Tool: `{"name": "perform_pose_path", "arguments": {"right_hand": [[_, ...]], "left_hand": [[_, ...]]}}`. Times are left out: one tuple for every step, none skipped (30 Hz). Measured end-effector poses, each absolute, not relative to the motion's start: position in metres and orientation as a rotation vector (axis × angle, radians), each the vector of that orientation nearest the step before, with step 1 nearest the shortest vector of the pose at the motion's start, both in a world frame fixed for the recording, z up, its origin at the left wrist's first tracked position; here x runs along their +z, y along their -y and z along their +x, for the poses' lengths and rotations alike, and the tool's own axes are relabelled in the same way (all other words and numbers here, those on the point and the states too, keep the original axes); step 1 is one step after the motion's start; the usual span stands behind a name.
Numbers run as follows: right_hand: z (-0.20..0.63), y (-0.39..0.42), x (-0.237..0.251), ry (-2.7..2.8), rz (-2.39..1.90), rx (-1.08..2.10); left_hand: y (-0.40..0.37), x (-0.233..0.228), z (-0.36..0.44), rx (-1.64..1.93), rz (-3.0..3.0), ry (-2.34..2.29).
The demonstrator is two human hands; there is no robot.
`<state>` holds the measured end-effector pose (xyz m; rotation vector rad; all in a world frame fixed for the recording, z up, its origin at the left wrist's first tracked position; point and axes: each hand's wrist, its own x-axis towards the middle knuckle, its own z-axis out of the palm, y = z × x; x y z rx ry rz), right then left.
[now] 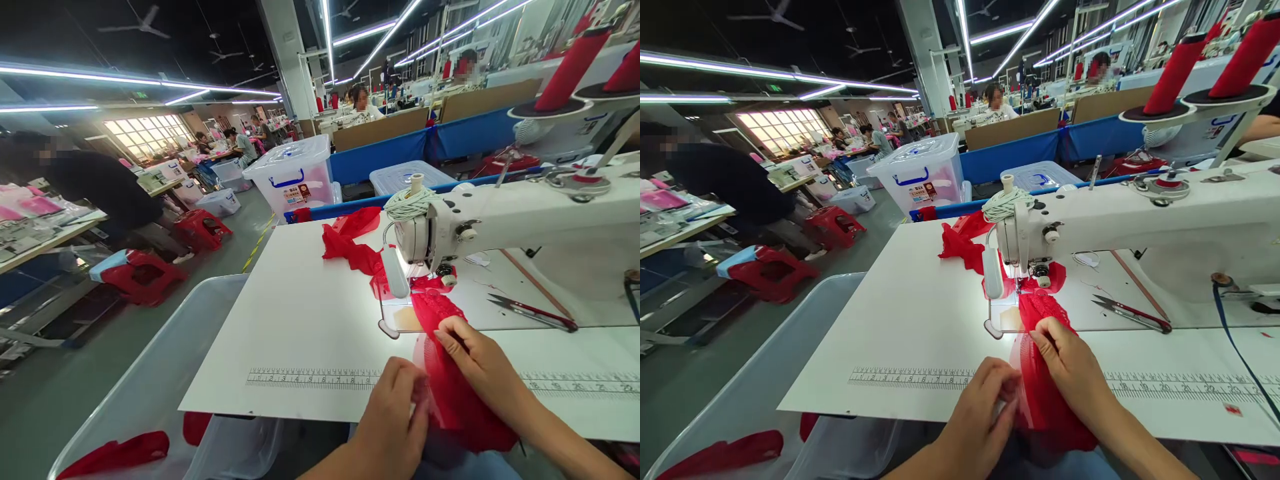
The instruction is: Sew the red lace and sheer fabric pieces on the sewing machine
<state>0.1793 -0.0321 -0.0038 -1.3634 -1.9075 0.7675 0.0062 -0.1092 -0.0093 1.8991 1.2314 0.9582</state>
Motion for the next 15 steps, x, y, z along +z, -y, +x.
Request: {"name": "perform_pose_path", "arguments": {"right_hand": [[0.181,0.032,0.0,1.801,-1.36,0.888],[0.182,0.032,0.003,1.699,-1.355,0.999],[0.183,0.032,0.006,1.602,-1.346,1.117],[0.183,0.033,0.007,1.51,-1.332,1.235],[0.183,0.033,0.008,1.426,-1.31,1.352],[0.182,0.033,0.009,1.355,-1.283,1.458],[0.181,0.034,0.008,1.295,-1.252,1.54],[0.18,0.034,0.007,1.246,-1.225,1.591],[0.179,0.034,0.006,1.208,-1.206,1.621],[0.178,0.034,0.005,1.165,-1.195,1.629],[0.177,0.035,0.005,1.11,-1.19,1.623],[0.177,0.035,0.005,1.042,-1.189,1.613],[0.176,0.035,0.005,0.966,-1.189,1.609],[0.176,0.035,0.005,0.89,-1.183,1.621],[0.175,0.036,0.006,0.816,-1.17,1.646]], "left_hand": [[0.106,-0.006,0.006,0.968,1.819,-1.277],[0.103,-0.004,0.007,0.976,1.729,-1.317],[0.099,-0.003,0.008,0.977,1.626,-1.34],[0.094,-0.002,0.01,0.967,1.51,-1.336],[0.089,-0.002,0.012,0.945,1.39,-1.308],[0.083,-0.002,0.015,0.922,1.274,-1.263],[0.078,-0.001,0.017,0.896,1.174,-1.212],[0.073,-0.001,0.019,0.866,1.1,-1.168],[0.069,0.0,0.021,0.837,1.055,-1.139],[0.066,0.001,0.022,0.812,1.029,-1.127],[0.065,0.002,0.023,0.798,1.022,-1.125],[0.066,0.003,0.023,0.8,1.028,-1.137],[0.068,0.004,0.023,0.81,1.054,-1.158],[0.072,0.006,0.022,0.827,1.099,-1.183],[0.076,0.007,0.022,0.84,1.16,-1.2]]}}
